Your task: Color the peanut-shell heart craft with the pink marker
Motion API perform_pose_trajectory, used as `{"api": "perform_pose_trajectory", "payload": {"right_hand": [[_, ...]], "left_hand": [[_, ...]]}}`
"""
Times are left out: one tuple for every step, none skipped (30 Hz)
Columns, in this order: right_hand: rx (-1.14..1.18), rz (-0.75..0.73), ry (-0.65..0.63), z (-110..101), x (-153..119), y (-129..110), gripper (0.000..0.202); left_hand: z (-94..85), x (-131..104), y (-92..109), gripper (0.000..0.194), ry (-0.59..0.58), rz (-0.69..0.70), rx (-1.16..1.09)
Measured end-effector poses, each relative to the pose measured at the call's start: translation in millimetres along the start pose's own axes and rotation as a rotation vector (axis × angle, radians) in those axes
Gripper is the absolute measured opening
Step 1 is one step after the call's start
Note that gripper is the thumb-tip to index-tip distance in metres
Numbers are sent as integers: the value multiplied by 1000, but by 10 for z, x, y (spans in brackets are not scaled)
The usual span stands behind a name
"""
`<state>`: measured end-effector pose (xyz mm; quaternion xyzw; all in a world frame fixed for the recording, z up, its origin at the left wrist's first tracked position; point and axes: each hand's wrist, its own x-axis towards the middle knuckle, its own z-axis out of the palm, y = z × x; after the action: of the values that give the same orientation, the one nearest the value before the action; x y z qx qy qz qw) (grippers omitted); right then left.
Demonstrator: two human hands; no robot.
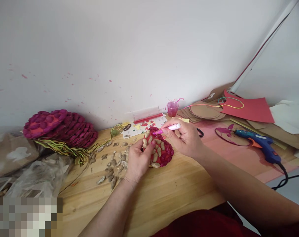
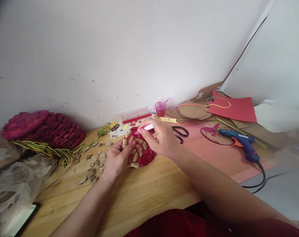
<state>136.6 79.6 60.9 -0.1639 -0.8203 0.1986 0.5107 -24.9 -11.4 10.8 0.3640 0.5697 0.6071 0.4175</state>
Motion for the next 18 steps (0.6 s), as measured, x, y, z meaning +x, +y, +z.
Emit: {"api": "perform_pose_trajectory", "payload": {"right_hand": [[-8, 7, 15, 0, -3, 9, 4], [-12, 6, 34, 0, -5, 19, 3], [-9, 1, 52, -1, -6, 28, 3], [-1, -4, 62, -2, -6, 33, 3], [10, -10, 64, -3, -6, 35, 3], [20, -15, 56, -3, -5, 33, 4], [25, -15, 40, -2, -4, 28, 4], [26, -9, 18, -1, -3, 22, 5], [20, -3, 0, 0, -2, 17, 5], [9, 1, -6, 0, -1, 14, 5], [-4, 4, 0, -1, -1, 15, 5], [-13, 8, 12, -3, -2, 20, 4], [-14, 15, 28, -6, -3, 29, 4], [-4, 26, 42, -7, -5, 40, 4], [17, 42, 49, -8, -6, 51, 4], [50, 65, 50, -7, -7, 62, 5], [87, 91, 51, -6, -6, 70, 6], [122, 118, 55, -4, -2, 74, 7]], "left_hand": [[-2, 7, -10, 40, -5, 0, -17], [-4, 11, -18, 39, -10, 0, -32], [-5, 14, -24, 39, -15, -1, -42], [-5, 14, -27, 39, -17, -2, -47], [-5, 12, -27, 39, -18, -3, -48], [-4, 9, -24, 39, -17, -3, -46], [-3, 5, -19, 38, -14, -5, -40], [-2, 1, -13, 39, -11, -7, -33], [-2, -1, -6, 39, -6, -9, -28], [-2, -2, -1, 40, -3, -11, -29], [-2, -1, 2, 40, -2, -13, -36], [-3, 1, 2, 41, -3, -16, -49], [-4, 4, 0, 41, -6, -20, -66], [-4, 8, -3, 42, -12, -25, -86], [-4, 11, -5, 42, -18, -31, -105], [-1, 12, -4, 42, -25, -37, -127], [4, 13, 0, 41, -31, -44, -153], [11, 11, 8, 42, -38, -50, -182]]}}
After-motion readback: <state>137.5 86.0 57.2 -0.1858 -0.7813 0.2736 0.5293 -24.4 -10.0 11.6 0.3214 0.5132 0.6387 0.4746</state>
